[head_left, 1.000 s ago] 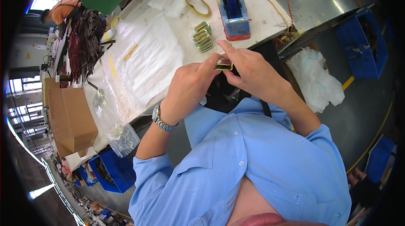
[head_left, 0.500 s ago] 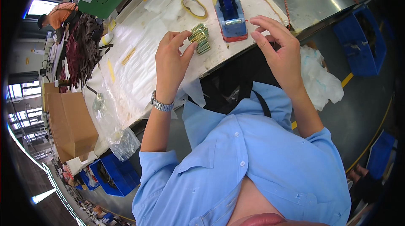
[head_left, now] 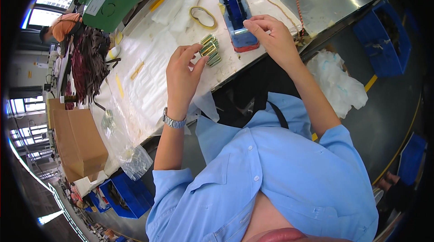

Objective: Assembling metal buckles onto leather straps using tape to secure them.

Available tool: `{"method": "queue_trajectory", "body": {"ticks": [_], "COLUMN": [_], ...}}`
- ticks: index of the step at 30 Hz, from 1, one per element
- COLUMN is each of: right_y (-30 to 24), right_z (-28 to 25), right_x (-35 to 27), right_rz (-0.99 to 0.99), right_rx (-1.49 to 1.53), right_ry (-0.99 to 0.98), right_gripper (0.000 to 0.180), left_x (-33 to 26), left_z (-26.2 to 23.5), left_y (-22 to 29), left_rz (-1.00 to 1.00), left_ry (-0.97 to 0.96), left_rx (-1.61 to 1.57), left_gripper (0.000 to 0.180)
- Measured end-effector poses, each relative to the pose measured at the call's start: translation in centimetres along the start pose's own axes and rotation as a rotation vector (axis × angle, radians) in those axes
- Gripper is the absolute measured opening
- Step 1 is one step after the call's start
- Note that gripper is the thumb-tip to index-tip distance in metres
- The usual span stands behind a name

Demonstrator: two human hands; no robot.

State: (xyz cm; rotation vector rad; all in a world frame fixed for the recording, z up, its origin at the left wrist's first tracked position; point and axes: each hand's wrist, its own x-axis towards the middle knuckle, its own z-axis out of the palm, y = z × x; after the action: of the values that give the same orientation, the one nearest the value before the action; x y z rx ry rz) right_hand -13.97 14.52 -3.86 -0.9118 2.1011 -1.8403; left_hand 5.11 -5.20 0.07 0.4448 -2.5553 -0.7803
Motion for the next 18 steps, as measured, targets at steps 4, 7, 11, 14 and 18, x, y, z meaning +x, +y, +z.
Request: {"method": "queue_trajectory", "body": {"ticks": [4,7,11,14,18], "right_y": [-0.1,-0.4,-0.3,-2.0,-6.2], "right_z": [0.6,0.9,1.5,1.5,0.2], "right_x": [0.5,0.5,0.8,-0.1,-5.5], "right_rz": [0.030,0.022,0.037,0.081,0.124], "right_rx": [-0.007,-0.106,0.130,0.305,0.537], "right_ry": [-0.007,0.008,0.070,0.091,-0.021], "right_gripper": [0.032,0.025,0.021,0.021,0.016], "left_x": [0.9,3.4,7.9,8.7,9.5], "left_z": [-0.3,0.1,3.7,5.3,5.5], "left_y": [1.2,3.2,4.9,4.8,4.8], "left_rz": [0.027,0.146,0.500,0.547,0.531], "left_ry": [0.029,0.109,0.194,0.199,0.266], "left_rx": [0.072,0.067,0.121,0.132,0.224], "left_gripper": [0.029,0.028,0.029,0.031,0.037]}}
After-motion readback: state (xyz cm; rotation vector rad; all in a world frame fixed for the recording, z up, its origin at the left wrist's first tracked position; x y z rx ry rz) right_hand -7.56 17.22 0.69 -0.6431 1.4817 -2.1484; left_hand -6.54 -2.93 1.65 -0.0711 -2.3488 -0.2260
